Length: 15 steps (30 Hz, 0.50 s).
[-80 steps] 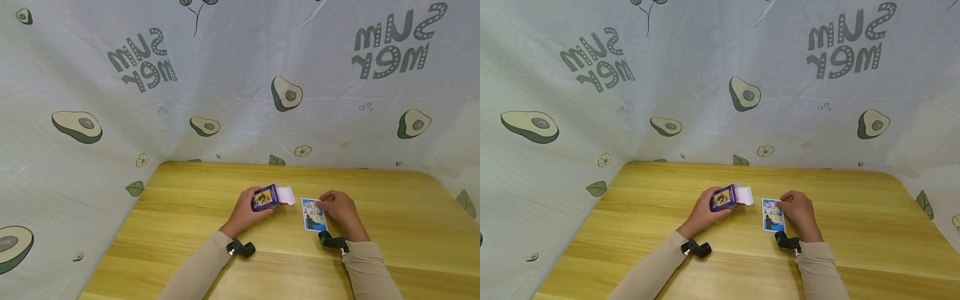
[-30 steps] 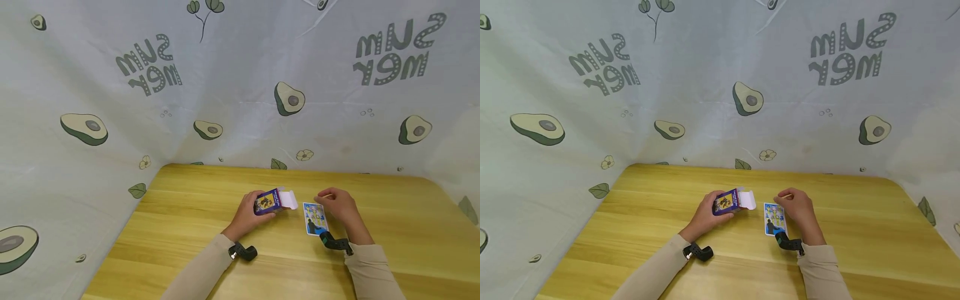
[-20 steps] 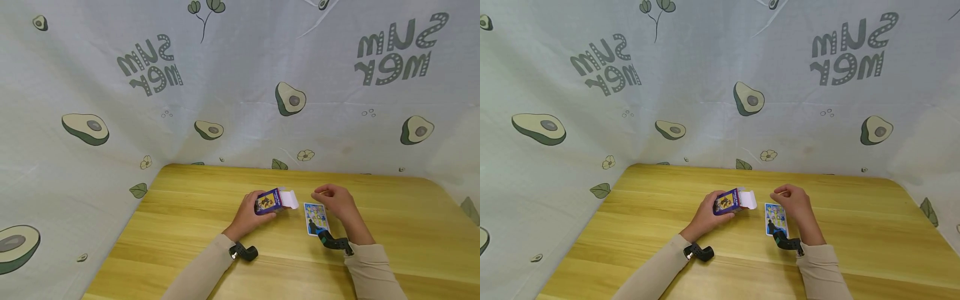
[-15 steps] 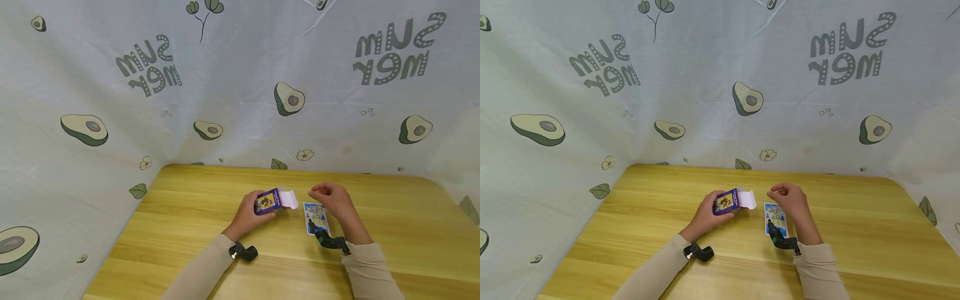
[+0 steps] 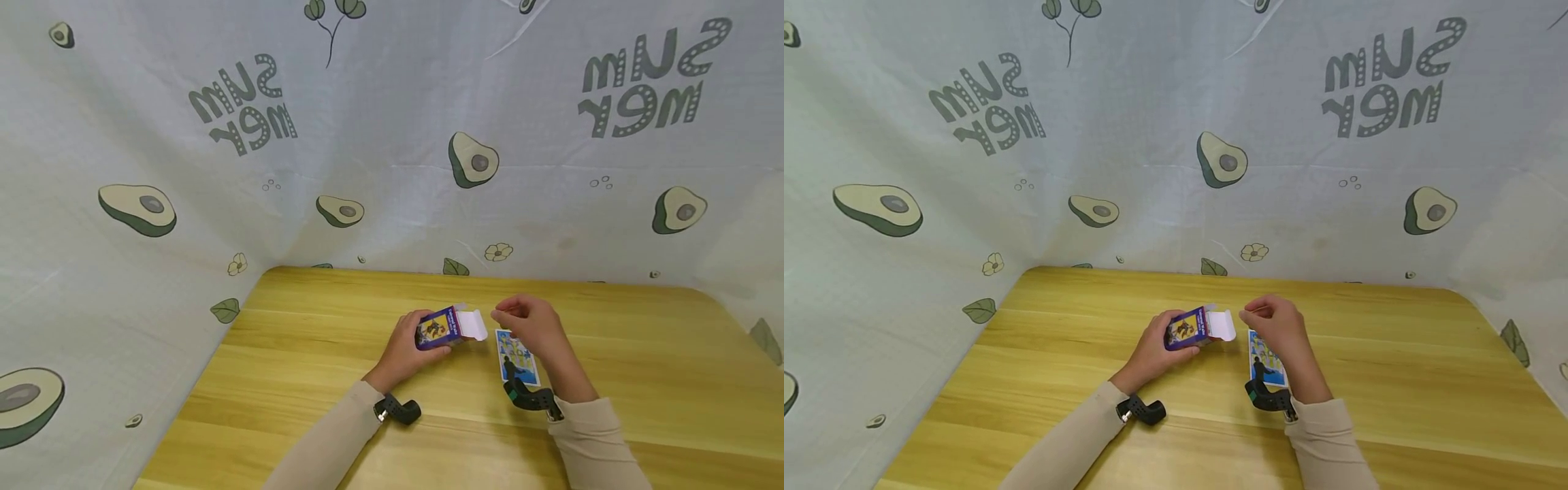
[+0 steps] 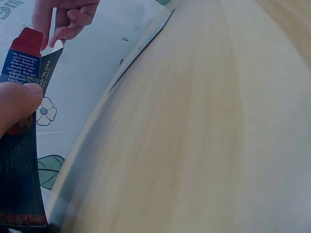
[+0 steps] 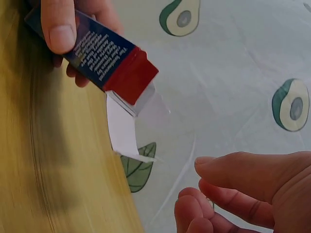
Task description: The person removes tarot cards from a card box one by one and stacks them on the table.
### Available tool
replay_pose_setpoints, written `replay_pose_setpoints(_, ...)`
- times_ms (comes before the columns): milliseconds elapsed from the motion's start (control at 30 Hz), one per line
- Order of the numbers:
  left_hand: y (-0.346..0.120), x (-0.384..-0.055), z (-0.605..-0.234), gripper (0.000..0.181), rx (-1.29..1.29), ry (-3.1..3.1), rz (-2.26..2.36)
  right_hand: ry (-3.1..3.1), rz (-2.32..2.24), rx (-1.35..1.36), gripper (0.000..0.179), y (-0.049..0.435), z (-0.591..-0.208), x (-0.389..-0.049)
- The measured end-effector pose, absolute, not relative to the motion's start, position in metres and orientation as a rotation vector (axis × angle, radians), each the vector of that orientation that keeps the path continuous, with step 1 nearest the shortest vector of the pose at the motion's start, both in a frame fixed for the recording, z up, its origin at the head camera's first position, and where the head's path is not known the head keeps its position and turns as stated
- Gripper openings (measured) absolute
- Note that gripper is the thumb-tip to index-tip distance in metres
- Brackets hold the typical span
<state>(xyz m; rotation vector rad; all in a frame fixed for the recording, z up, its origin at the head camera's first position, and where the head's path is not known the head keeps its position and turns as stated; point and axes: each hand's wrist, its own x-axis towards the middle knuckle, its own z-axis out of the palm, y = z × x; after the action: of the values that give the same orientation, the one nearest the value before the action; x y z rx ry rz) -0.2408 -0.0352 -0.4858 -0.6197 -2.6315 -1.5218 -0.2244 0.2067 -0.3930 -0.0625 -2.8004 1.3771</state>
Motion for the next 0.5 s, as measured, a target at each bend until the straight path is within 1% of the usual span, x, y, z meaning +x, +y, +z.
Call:
replay_pose_setpoints(133,-0.035,-0.241,-0.487,0.071,-0.624,-2.631,-1.516,-2.797,1.394,-0.059,0.029,0.202,-0.393,-0.223)
replay_pose_setpoints(500,-0.035,-0.241,-0.486,0.071,-0.627,-2.630,-1.509,-2.801,1.422,-0.029,0.028,0.191,-0.388,-0.220)
